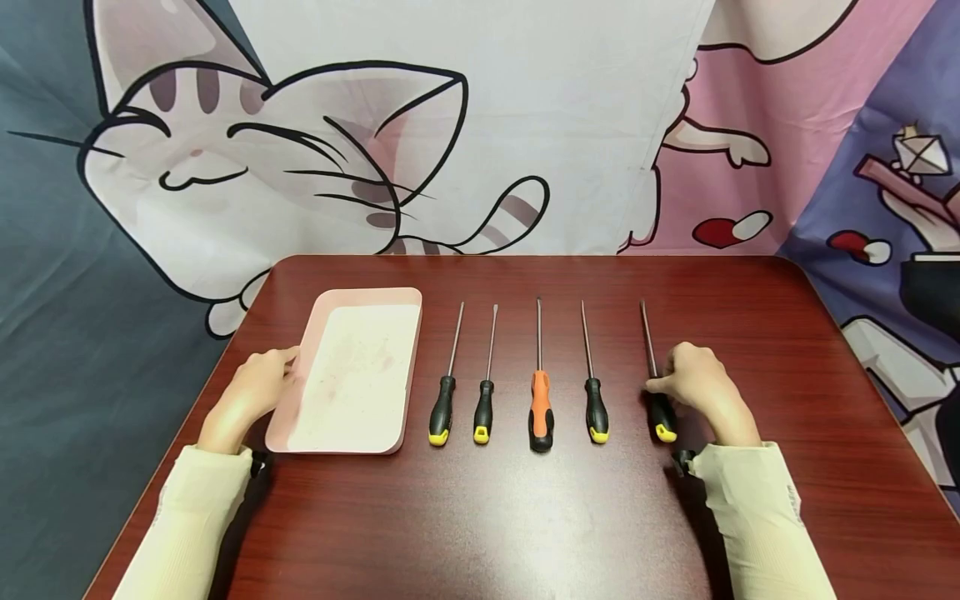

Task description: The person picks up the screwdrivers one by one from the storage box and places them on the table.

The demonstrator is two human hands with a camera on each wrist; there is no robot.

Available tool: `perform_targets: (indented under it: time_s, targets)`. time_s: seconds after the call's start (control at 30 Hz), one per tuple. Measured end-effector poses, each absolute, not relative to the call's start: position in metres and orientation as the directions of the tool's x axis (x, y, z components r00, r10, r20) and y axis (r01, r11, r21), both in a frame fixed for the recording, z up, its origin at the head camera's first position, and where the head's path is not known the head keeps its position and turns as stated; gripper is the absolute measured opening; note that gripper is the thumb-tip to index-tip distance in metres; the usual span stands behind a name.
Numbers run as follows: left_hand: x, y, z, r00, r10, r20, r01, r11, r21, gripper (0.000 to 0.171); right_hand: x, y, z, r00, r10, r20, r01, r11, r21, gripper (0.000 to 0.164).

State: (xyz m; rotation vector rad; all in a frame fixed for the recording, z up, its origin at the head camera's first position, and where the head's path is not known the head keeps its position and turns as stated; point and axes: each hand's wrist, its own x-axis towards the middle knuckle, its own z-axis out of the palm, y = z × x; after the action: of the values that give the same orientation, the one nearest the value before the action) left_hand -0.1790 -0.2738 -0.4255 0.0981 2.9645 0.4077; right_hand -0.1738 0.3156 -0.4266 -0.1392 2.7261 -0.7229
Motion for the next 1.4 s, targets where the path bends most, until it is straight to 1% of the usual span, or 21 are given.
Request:
perform_targets:
  time_s: [0.37,0.6,0.73,0.9,1.13,1.4]
  targets:
    - [-0.18,-0.272,-0.425,-0.988,0.084,-0.129,0.048,0.963,0.264,0.026,-0.172,0.32,-0.432,-0.943,-0.163,-0.291,-0.005,0.879,-0.476,0.029]
    - [-0.18,-0.271,-0.424,-0.99,0.084,-0.115,0.051,0.962,0.269,0.025,-0.171,0.321,-0.437,-0.942,-0.142,-0.303,0.024,0.874,-0.485,0.03]
    - [-0.18,-0.272,-0.424,-0.989,0.075,-0.129,0.038,0.962,0.27,0.027,-0.17,0.32,-0.437,-0.942,-0.138,-0.307,0.034,0.867,-0.497,0.03]
    - [-0.179,-0.272,-0.425,-0.986,0.066,-0.153,0.022,0.962,0.273,0.034,-0.17,0.318,-0.437,-0.934,-0.135,-0.332,0.055,0.862,-0.505,0.032]
    - [-0.178,-0.273,-0.427,-0.985,0.065,-0.157,0.016,0.957,0.291,0.033,-0.169,0.316,-0.437,-0.931,-0.113,-0.348,0.076,0.871,-0.486,0.033]
    - [-0.174,-0.274,-0.429,-0.981,0.046,-0.188,-0.015,0.95,0.313,0.047,-0.165,0.315,-0.437,-0.94,-0.104,-0.325,0.063,0.883,-0.465,0.037]
